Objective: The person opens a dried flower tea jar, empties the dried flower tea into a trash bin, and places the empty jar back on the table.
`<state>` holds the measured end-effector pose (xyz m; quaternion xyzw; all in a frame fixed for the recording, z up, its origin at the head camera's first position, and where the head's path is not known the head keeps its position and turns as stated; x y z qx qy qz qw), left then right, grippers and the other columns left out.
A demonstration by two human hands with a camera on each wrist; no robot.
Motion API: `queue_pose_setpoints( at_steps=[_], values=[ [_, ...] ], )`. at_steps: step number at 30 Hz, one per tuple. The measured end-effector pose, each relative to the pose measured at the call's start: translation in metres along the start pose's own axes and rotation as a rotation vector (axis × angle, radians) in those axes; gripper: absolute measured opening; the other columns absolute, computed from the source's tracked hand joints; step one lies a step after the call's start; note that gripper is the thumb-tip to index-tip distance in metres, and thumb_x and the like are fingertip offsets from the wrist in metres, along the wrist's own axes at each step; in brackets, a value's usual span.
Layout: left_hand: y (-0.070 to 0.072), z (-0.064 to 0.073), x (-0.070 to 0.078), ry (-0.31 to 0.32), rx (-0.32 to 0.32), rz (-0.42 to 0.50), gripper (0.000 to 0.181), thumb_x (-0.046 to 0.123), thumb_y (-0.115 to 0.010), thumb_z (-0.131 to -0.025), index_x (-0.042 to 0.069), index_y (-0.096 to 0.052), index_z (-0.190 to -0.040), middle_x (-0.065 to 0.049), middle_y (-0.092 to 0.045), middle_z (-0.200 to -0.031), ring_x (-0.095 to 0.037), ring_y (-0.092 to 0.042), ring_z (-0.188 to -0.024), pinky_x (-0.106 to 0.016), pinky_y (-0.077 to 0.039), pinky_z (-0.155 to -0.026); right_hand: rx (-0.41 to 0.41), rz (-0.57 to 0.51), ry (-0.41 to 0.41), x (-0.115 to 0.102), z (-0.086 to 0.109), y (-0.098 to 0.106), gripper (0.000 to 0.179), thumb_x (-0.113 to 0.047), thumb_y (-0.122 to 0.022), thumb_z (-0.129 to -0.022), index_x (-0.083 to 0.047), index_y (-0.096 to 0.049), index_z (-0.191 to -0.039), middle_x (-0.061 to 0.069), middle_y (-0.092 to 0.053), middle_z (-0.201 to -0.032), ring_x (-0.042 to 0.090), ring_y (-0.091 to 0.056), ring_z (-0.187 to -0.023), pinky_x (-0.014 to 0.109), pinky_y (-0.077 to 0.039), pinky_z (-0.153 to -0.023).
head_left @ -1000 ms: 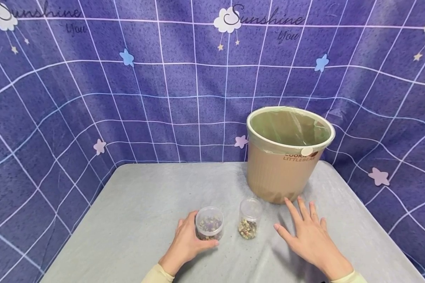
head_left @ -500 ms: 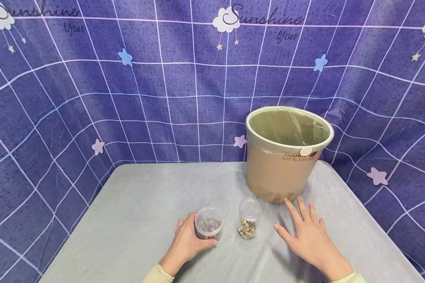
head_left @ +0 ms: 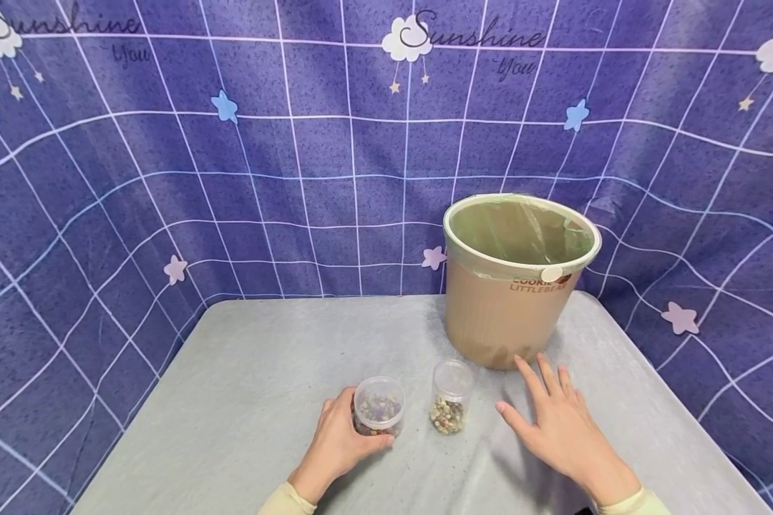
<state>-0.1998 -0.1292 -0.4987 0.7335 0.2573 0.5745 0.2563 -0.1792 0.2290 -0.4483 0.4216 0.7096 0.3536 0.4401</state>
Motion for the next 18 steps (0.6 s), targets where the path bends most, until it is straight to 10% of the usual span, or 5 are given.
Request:
queue_pose_setpoints(
  at_steps=[18],
  values=[
    [0.029,-0.008,0.030,-0.022,0.079,0.014,0.089,0.038,-0.099,-0.062,0.011,-0.059,-0.136,-0.005,-0.065,-0.120,-0.026,-0.059,-0.114,-0.053,-0.049,-0.095,0.038,-0.046,0.065,-0.017,-0.006,0.022,0.078,-0.059,-0.062,-0.096,-0.019,-0.038,-0.159,0.032,-0.034,-0.159,0.059,-0.036,-0.140,0.073,-0.034,-0.108]
  ],
)
Point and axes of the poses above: each hand's wrist, its own z-axis away from the middle knuckle, its own y-axis out of the back of the hand, x = y × z, the point moved 1 cm from there along -z, towards the middle knuckle
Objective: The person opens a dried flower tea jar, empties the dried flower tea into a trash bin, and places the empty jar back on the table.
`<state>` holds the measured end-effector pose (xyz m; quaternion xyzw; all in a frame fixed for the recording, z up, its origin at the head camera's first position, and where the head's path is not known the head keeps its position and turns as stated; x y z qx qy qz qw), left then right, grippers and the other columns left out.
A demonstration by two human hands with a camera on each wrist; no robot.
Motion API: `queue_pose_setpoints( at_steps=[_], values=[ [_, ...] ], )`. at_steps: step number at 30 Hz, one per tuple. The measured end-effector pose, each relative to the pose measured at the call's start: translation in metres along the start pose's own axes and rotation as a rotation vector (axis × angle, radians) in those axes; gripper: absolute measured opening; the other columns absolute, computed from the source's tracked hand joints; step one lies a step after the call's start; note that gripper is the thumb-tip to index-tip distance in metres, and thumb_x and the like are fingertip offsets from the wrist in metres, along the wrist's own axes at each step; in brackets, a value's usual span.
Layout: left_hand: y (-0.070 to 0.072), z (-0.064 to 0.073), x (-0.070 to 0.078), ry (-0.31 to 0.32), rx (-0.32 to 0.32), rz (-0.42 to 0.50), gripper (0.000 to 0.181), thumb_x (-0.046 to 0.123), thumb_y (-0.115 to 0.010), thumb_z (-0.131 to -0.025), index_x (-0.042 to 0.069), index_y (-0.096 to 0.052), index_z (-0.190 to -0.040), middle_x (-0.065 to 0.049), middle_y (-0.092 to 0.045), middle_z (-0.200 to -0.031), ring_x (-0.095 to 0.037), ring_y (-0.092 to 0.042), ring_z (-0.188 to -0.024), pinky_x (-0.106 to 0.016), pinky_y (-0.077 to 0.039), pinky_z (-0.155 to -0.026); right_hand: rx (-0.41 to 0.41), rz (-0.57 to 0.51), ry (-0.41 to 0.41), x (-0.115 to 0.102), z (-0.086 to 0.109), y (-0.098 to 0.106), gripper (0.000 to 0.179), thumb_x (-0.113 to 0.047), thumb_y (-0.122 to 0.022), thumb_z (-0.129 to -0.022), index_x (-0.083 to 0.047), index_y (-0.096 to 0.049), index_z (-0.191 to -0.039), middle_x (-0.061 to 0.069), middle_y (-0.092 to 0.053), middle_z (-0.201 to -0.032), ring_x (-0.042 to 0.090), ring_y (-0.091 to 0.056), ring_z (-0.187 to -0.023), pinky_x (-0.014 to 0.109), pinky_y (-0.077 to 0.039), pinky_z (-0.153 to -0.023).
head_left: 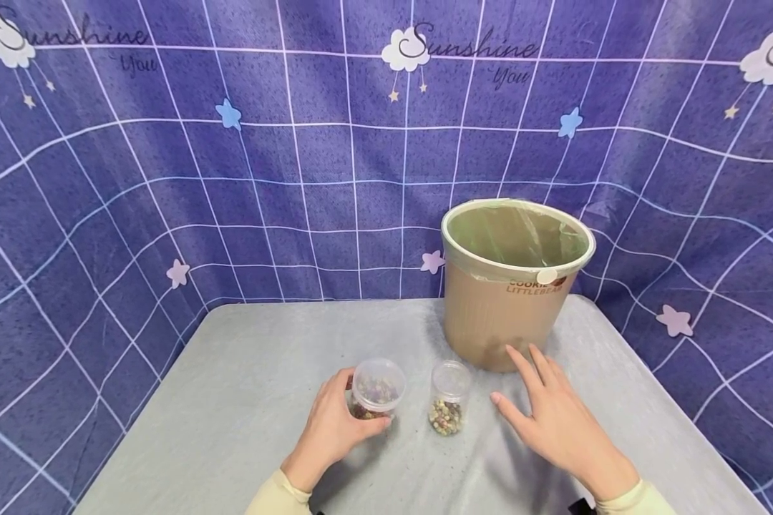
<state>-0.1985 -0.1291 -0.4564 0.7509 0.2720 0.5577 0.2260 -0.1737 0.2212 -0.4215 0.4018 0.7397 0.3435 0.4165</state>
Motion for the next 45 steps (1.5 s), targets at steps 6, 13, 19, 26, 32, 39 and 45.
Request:
queue_pose_setpoints(
  at_steps=[6,13,19,26,32,39,45],
  values=[
    [0.016,-0.013,0.013,-0.038,0.046,0.002,0.087,0.037,-0.098,-0.061,0.011,-0.060,-0.135,-0.004,-0.066,-0.120,-0.024,-0.058,-0.114,-0.051,-0.048,-0.097,0.010,-0.025,0.020,-0.009,-0.010,0.005,0.078,-0.059,-0.060,-0.097,-0.020,-0.037,-0.160,0.030,-0.032,-0.161,0.052,-0.038,-0.143,0.072,-0.039,-0.105],
    [0.038,-0.031,0.033,-0.069,0.103,0.007,0.088,0.034,-0.097,-0.063,0.011,-0.058,-0.138,-0.007,-0.065,-0.122,-0.026,-0.058,-0.115,-0.052,-0.047,-0.098,0.027,-0.050,0.041,-0.023,-0.027,0.018,0.074,-0.061,-0.057,-0.098,-0.027,-0.035,-0.161,0.022,-0.032,-0.164,0.047,-0.041,-0.143,0.071,-0.041,-0.103],
    [0.047,-0.043,0.048,-0.101,0.129,0.002,0.089,0.035,-0.097,-0.063,0.013,-0.057,-0.139,-0.006,-0.063,-0.123,-0.026,-0.057,-0.116,-0.050,-0.046,-0.099,0.068,-0.090,0.052,-0.038,-0.040,0.027,0.071,-0.057,-0.056,-0.100,-0.025,-0.037,-0.160,0.020,-0.035,-0.163,0.044,-0.046,-0.141,0.067,-0.041,-0.106],
    [0.054,-0.055,0.063,-0.151,0.156,0.008,0.089,0.037,-0.097,-0.062,0.014,-0.057,-0.138,-0.005,-0.062,-0.123,-0.025,-0.056,-0.116,-0.048,-0.045,-0.100,0.081,-0.137,0.065,-0.054,-0.054,0.036,0.068,-0.054,-0.056,-0.101,-0.027,-0.036,-0.160,0.016,-0.034,-0.165,0.039,-0.040,-0.147,0.066,-0.037,-0.111],
    [0.059,-0.060,0.070,-0.171,0.182,0.012,0.089,0.035,-0.096,-0.062,0.015,-0.057,-0.139,-0.006,-0.061,-0.120,-0.024,-0.054,-0.114,-0.047,-0.045,-0.099,0.123,-0.162,0.101,-0.063,-0.071,0.044,0.066,-0.048,-0.058,-0.102,-0.021,-0.039,-0.159,0.015,-0.037,-0.163,0.037,-0.040,-0.147,0.062,-0.036,-0.114],
    [0.062,-0.062,0.080,-0.163,0.196,0.037,0.089,0.033,-0.095,-0.061,0.018,-0.058,-0.140,-0.006,-0.058,-0.130,-0.026,-0.050,-0.122,-0.051,-0.044,-0.103,0.136,-0.201,0.105,-0.068,-0.083,0.046,0.065,-0.045,-0.057,-0.103,-0.019,-0.038,-0.159,0.010,-0.044,-0.159,0.031,-0.041,-0.148,0.055,-0.034,-0.117],
    [0.059,-0.062,0.089,-0.190,0.211,0.079,0.089,0.029,-0.094,-0.060,0.021,-0.058,-0.141,-0.006,-0.054,-0.134,-0.025,-0.048,-0.125,-0.051,-0.043,-0.104,0.130,-0.275,0.102,-0.075,-0.088,0.039,0.063,-0.041,-0.058,-0.104,-0.018,-0.039,-0.159,0.009,-0.049,-0.156,0.031,-0.050,-0.140,0.051,-0.040,-0.114]
  ],
)
Point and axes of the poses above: each hand's wrist, its own z-axis away from the middle knuckle, its own y-axis out of the back of the hand, x = y × z, the point moved 1 cm from there along -z, towards the middle knuckle
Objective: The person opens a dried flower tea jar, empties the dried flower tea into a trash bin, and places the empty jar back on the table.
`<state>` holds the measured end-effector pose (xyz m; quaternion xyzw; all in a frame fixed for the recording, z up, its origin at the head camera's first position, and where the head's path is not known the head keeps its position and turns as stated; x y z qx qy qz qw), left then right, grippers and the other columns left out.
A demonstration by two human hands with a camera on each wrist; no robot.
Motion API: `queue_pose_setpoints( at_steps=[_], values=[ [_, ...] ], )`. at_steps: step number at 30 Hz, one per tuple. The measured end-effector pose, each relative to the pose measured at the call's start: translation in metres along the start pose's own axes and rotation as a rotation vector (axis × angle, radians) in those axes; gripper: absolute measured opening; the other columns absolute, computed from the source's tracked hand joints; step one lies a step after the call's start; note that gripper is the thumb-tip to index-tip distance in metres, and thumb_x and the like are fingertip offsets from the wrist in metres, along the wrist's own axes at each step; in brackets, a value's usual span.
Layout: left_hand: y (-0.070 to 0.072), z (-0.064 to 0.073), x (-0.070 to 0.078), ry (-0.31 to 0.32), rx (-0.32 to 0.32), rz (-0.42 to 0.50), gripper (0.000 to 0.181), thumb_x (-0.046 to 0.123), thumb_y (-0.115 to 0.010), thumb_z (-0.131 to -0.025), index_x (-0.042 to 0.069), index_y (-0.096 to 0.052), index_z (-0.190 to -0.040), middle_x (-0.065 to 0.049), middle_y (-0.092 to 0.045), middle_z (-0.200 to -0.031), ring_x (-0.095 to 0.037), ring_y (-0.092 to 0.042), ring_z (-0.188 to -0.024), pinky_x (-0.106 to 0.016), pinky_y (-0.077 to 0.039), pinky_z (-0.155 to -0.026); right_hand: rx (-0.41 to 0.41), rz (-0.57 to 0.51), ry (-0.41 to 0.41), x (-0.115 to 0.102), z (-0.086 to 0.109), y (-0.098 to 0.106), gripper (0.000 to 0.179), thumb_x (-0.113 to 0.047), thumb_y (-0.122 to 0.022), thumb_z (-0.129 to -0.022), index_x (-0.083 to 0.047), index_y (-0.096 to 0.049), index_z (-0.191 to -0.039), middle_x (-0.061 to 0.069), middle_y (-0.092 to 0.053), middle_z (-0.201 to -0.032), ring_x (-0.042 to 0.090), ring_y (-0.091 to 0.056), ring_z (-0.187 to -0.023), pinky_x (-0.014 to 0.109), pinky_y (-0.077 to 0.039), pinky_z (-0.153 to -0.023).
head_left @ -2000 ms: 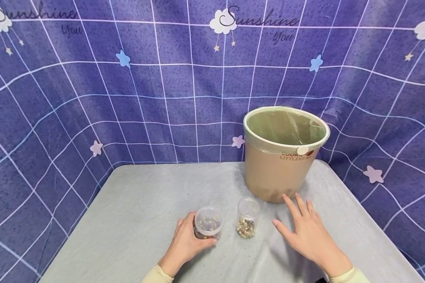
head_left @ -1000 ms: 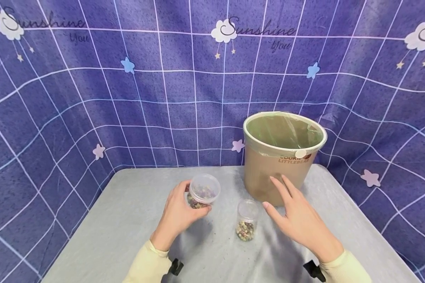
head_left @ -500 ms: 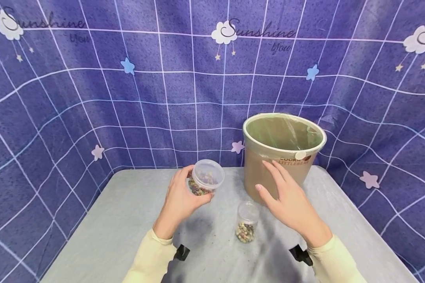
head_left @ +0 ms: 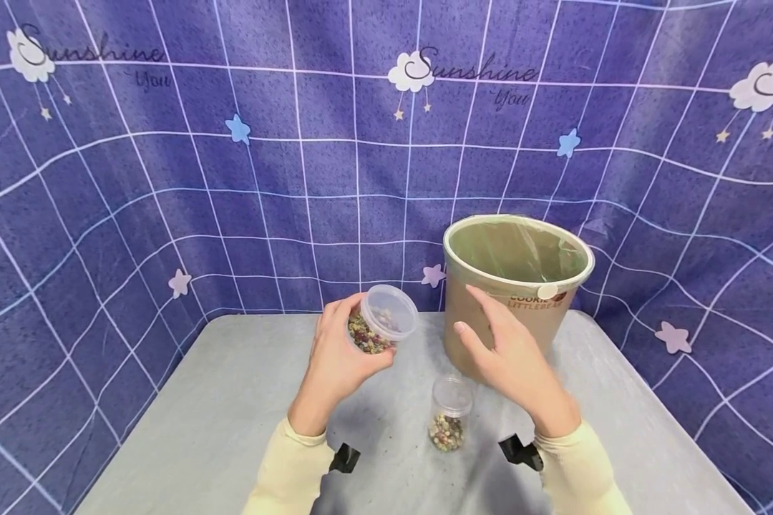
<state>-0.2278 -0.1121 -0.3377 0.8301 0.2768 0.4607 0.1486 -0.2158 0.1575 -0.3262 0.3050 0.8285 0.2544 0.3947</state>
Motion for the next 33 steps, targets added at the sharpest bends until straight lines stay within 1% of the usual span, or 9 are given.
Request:
queue_pose_setpoints(
  at_steps=[3,5,8,11,17,22,26,29,33],
  values=[
    [-0.002,0.001,0.002,-0.003,-0.001,0.013,0.089,0.028,-0.094,-0.060,0.022,-0.058,-0.142,-0.006,-0.053,-0.135,-0.024,-0.050,-0.124,-0.049,-0.044,-0.104,0.013,-0.048,-0.004,-0.002,0.001,-0.005,0.061,-0.038,-0.059,-0.103,-0.020,-0.041,-0.158,0.007,-0.050,-0.155,0.034,-0.056,-0.134,0.052,-0.047,-0.107],
    [-0.003,0.001,0.003,0.001,-0.003,0.024,0.090,0.028,-0.093,-0.060,0.024,-0.057,-0.143,-0.006,-0.051,-0.136,-0.024,-0.052,-0.123,-0.049,-0.045,-0.103,0.022,-0.074,0.000,-0.003,0.001,-0.008,0.059,-0.036,-0.060,-0.103,-0.021,-0.042,-0.158,0.006,-0.051,-0.156,0.034,-0.057,-0.132,0.051,-0.050,-0.105],
    [-0.002,0.002,0.003,0.010,0.000,0.039,0.091,0.026,-0.093,-0.060,0.028,-0.057,-0.143,-0.005,-0.048,-0.137,-0.025,-0.053,-0.122,-0.048,-0.046,-0.102,0.024,-0.105,0.017,-0.003,0.000,-0.011,0.057,-0.034,-0.061,-0.103,-0.020,-0.044,-0.156,0.006,-0.051,-0.155,0.034,-0.058,-0.132,0.051,-0.051,-0.104],
    [-0.001,0.002,0.002,0.005,-0.004,0.057,0.093,0.024,-0.093,-0.059,0.030,-0.056,-0.144,-0.004,-0.046,-0.137,-0.024,-0.052,-0.123,-0.047,-0.045,-0.102,0.020,-0.135,0.027,-0.004,-0.001,-0.014,0.056,-0.033,-0.061,-0.103,-0.019,-0.046,-0.155,0.006,-0.052,-0.154,0.034,-0.058,-0.132,0.051,-0.051,-0.104],
    [-0.004,0.002,0.002,-0.036,-0.029,0.084,0.094,0.023,-0.092,-0.060,0.026,-0.055,-0.147,-0.005,-0.044,-0.137,-0.025,-0.050,-0.124,-0.047,-0.044,-0.105,0.024,-0.156,0.015,-0.003,0.001,-0.016,0.055,-0.033,-0.063,-0.103,-0.021,-0.048,-0.154,0.006,-0.054,-0.152,0.033,-0.059,-0.130,0.049,-0.053,-0.103],
    [-0.008,0.003,0.003,-0.046,-0.034,0.096,0.095,0.023,-0.092,-0.060,0.028,-0.055,-0.147,-0.005,-0.044,-0.137,-0.025,-0.050,-0.122,-0.047,-0.045,-0.103,0.016,-0.158,-0.005,-0.001,0.004,-0.017,0.054,-0.033,-0.063,-0.102,-0.022,-0.049,-0.153,0.008,-0.056,-0.150,0.034,-0.062,-0.126,0.048,-0.054,-0.101],
    [-0.009,0.003,0.003,-0.057,-0.038,0.089,0.095,0.023,-0.091,-0.060,0.029,-0.055,-0.147,-0.004,-0.043,-0.138,-0.024,-0.050,-0.122,-0.045,-0.046,-0.102,0.012,-0.162,-0.014,0.000,0.004,-0.019,0.053,-0.034,-0.064,-0.102,-0.023,-0.050,-0.152,0.006,-0.063,-0.141,0.028,-0.068,-0.117,0.046,-0.056,-0.097],
    [-0.010,0.003,0.003,-0.063,-0.045,0.082,0.095,0.024,-0.091,-0.060,0.030,-0.054,-0.147,-0.004,-0.043,-0.138,-0.023,-0.050,-0.122,-0.044,-0.047,-0.102,0.007,-0.177,-0.005,-0.003,0.003,-0.022,0.053,-0.033,-0.065,-0.101,-0.022,-0.051,-0.152,0.004,-0.065,-0.138,0.024,-0.069,-0.111,0.045,-0.056,-0.095],
    [-0.011,0.002,0.003,-0.064,-0.056,0.078,0.096,0.025,-0.090,-0.061,0.030,-0.053,-0.149,-0.004,-0.043,-0.139,-0.023,-0.052,-0.122,-0.044,-0.047,-0.101,-0.010,-0.188,0.015,-0.008,0.003,-0.024,0.053,-0.031,-0.066,-0.100,-0.023,-0.051,-0.151,0.003,-0.064,-0.140,0.020,-0.070,-0.108,0.044,-0.057,-0.094]
  ],
)
Point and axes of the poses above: each hand's wrist, its own z-axis away from the middle knuckle, its own y-axis out of the back of the hand, x = y × z, the point moved 1 cm from there along -z, towards the middle knuckle
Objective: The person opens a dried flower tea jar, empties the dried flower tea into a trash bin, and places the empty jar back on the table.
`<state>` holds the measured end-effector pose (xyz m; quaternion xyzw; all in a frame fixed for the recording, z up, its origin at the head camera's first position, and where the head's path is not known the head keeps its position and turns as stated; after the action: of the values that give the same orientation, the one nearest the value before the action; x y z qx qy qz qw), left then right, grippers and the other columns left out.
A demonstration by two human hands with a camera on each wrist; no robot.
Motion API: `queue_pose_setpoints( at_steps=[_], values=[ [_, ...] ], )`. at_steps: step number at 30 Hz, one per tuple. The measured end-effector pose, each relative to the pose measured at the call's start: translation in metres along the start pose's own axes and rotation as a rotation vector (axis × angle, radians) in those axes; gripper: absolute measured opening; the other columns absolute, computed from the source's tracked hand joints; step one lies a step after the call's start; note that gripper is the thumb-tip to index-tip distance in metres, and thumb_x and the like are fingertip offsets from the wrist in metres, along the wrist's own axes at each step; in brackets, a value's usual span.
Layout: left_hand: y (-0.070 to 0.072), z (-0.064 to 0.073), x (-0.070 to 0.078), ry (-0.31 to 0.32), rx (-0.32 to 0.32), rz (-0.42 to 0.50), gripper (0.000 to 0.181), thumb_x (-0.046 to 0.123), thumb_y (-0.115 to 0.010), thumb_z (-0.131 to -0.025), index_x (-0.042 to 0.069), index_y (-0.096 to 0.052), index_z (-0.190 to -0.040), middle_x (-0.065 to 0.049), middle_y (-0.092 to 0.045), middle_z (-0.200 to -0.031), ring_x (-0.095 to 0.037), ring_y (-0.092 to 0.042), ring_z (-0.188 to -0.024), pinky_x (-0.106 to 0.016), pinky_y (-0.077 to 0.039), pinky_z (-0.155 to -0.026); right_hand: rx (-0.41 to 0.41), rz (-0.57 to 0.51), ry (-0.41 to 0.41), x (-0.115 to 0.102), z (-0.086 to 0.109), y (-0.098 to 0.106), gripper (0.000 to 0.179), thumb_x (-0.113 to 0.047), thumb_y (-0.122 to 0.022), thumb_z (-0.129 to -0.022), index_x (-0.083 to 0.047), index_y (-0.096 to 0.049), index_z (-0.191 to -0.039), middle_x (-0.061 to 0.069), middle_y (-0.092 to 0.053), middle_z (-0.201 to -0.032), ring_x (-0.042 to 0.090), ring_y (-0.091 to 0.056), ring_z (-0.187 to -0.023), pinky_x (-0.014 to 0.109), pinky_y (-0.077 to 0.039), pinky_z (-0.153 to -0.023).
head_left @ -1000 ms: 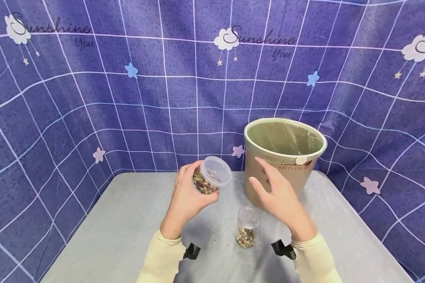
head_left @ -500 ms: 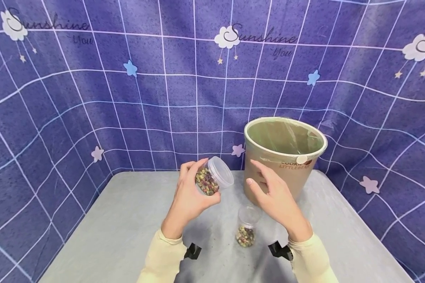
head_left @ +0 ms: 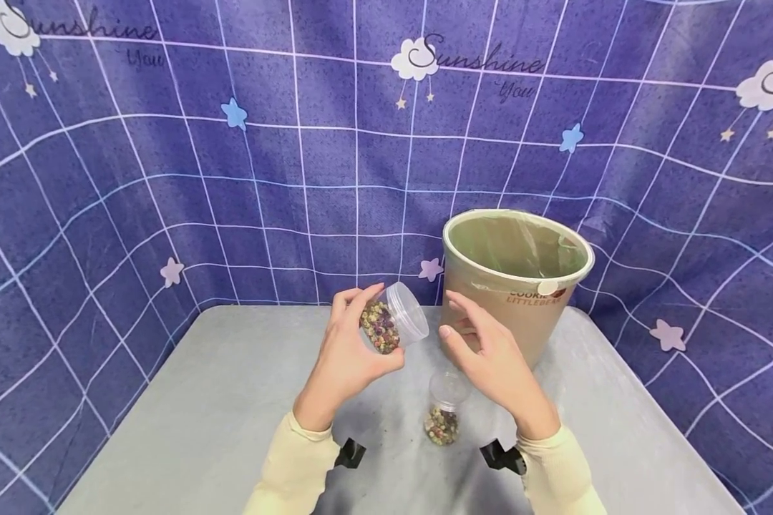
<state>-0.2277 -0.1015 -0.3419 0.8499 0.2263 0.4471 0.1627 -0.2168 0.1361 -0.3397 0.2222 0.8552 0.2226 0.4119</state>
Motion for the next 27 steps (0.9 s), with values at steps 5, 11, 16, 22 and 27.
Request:
queue_pose_setpoints(
  at_steps=[5,11,16,22,27],
  values=[
    [0.002,0.004,0.001,0.014,-0.010,-0.014,0.096,0.027,-0.090,-0.063,0.030,-0.051,-0.150,-0.003,-0.046,-0.141,-0.024,-0.052,-0.124,-0.046,-0.047,-0.101,-0.030,0.011,-0.009,-0.008,-0.006,-0.005,0.053,-0.037,-0.064,-0.101,-0.027,-0.050,-0.152,0.005,-0.066,-0.137,0.017,-0.071,-0.103,0.044,-0.058,-0.092],
    [-0.002,0.004,0.006,-0.044,-0.021,-0.012,0.096,0.026,-0.088,-0.063,0.027,-0.050,-0.151,-0.002,-0.052,-0.143,-0.024,-0.056,-0.122,-0.046,-0.048,-0.101,-0.030,-0.024,-0.022,-0.011,-0.015,-0.015,0.056,-0.043,-0.061,-0.102,-0.031,-0.047,-0.154,0.003,-0.064,-0.138,0.015,-0.071,-0.098,0.042,-0.058,-0.086],
    [-0.009,0.006,0.007,-0.047,-0.053,-0.019,0.097,0.026,-0.087,-0.063,0.023,-0.048,-0.152,-0.004,-0.054,-0.144,-0.025,-0.058,-0.118,-0.046,-0.050,-0.098,-0.023,-0.031,-0.024,-0.005,-0.008,-0.022,0.057,-0.044,-0.060,-0.102,-0.035,-0.043,-0.156,-0.002,-0.065,-0.137,0.011,-0.065,-0.091,0.036,-0.054,-0.080],
    [-0.011,0.008,0.010,-0.029,-0.083,-0.045,0.101,0.026,-0.087,-0.063,0.020,-0.045,-0.155,-0.003,-0.054,-0.145,-0.023,-0.059,-0.118,-0.044,-0.051,-0.098,-0.013,-0.016,-0.014,-0.003,-0.008,-0.024,0.057,-0.045,-0.059,-0.102,-0.036,-0.044,-0.156,-0.001,-0.064,-0.135,0.012,-0.060,-0.086,0.033,-0.050,-0.076],
    [-0.012,0.005,0.013,-0.055,-0.094,-0.084,0.103,0.025,-0.086,-0.062,0.017,-0.044,-0.156,-0.004,-0.054,-0.147,-0.024,-0.059,-0.122,-0.044,-0.051,-0.100,-0.035,-0.017,-0.025,-0.005,-0.015,-0.019,0.057,-0.047,-0.058,-0.101,-0.033,-0.046,-0.155,0.004,-0.063,-0.130,0.015,-0.059,-0.080,0.032,-0.049,-0.071]
  ],
)
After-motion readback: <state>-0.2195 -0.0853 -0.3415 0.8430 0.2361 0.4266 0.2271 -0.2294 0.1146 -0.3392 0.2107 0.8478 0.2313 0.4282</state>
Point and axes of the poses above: each hand's wrist, its own z-axis away from the middle knuckle, its own y-axis out of the back of the hand, x = y × z, the point moved 1 cm from there along -z, towards the middle knuckle
